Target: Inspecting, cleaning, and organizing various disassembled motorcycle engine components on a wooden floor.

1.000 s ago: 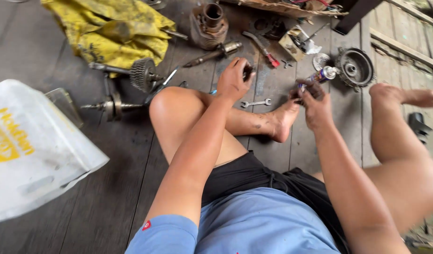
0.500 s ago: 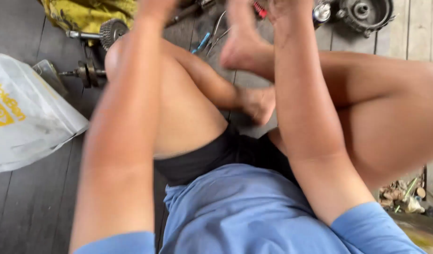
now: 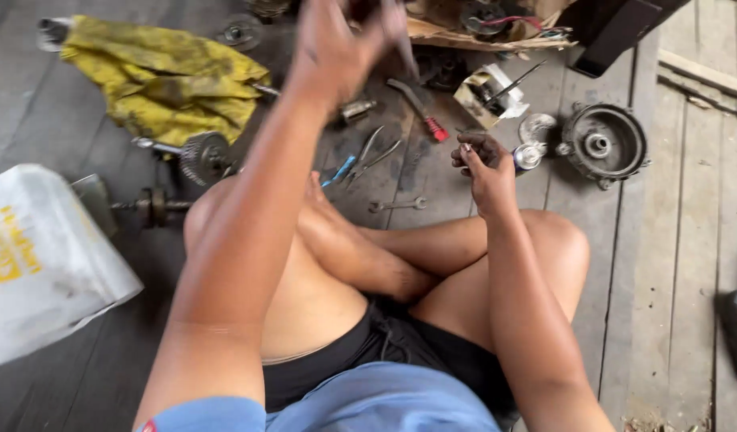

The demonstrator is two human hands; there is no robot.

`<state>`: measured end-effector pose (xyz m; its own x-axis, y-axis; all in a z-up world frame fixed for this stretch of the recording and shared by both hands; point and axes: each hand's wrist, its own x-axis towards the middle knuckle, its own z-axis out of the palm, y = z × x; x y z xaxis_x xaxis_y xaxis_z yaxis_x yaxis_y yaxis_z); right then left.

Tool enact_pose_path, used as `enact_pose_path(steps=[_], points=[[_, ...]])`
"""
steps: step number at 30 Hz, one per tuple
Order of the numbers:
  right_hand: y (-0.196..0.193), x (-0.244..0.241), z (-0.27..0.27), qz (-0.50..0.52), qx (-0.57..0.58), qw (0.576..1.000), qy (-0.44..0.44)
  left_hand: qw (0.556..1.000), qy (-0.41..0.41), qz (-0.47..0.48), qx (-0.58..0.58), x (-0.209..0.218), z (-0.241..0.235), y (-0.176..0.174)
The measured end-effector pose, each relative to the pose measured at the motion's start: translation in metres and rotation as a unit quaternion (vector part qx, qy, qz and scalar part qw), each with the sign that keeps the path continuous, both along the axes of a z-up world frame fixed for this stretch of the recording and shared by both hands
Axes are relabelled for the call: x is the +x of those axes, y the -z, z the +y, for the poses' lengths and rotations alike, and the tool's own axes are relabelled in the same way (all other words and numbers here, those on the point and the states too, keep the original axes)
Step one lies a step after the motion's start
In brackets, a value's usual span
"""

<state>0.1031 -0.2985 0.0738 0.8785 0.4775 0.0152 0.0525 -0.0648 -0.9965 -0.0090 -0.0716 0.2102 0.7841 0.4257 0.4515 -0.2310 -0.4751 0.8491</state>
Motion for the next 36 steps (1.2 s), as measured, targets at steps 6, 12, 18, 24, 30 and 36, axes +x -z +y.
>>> enact_pose_path(steps=[6, 12, 18, 24, 30, 36], points=[[-0.008, 0.017, 0.02, -0.019, 0.003, 0.999, -0.036, 0.971, 0.093, 0.163, -0.148, 0.031, 0.003, 0.125], [0.016, 0.005, 0.062, 0.03, -0.113, 0.967, -0.225, 0.958, 0.106, 0.259, -0.065, 0.018, 0.028, 0.064], [0.02, 0.013, 0.075, 0.015, -0.131, 0.967, -0.216, 0.967, 0.106, 0.224, -0.064, 0.023, 0.03, 0.093], [0.014, 0.011, 0.069, 0.007, -0.143, 0.976, -0.165, 0.968, 0.077, 0.232, -0.059, 0.032, 0.025, 0.099], [-0.037, 0.014, 0.073, 0.023, -0.152, 0.975, -0.16, 0.944, 0.072, 0.296, -0.125, 0.039, 0.012, 0.128], [-0.021, 0.015, 0.06, 0.006, -0.223, 0.956, -0.188, 0.928, 0.06, 0.324, -0.174, 0.039, -0.002, 0.145]])
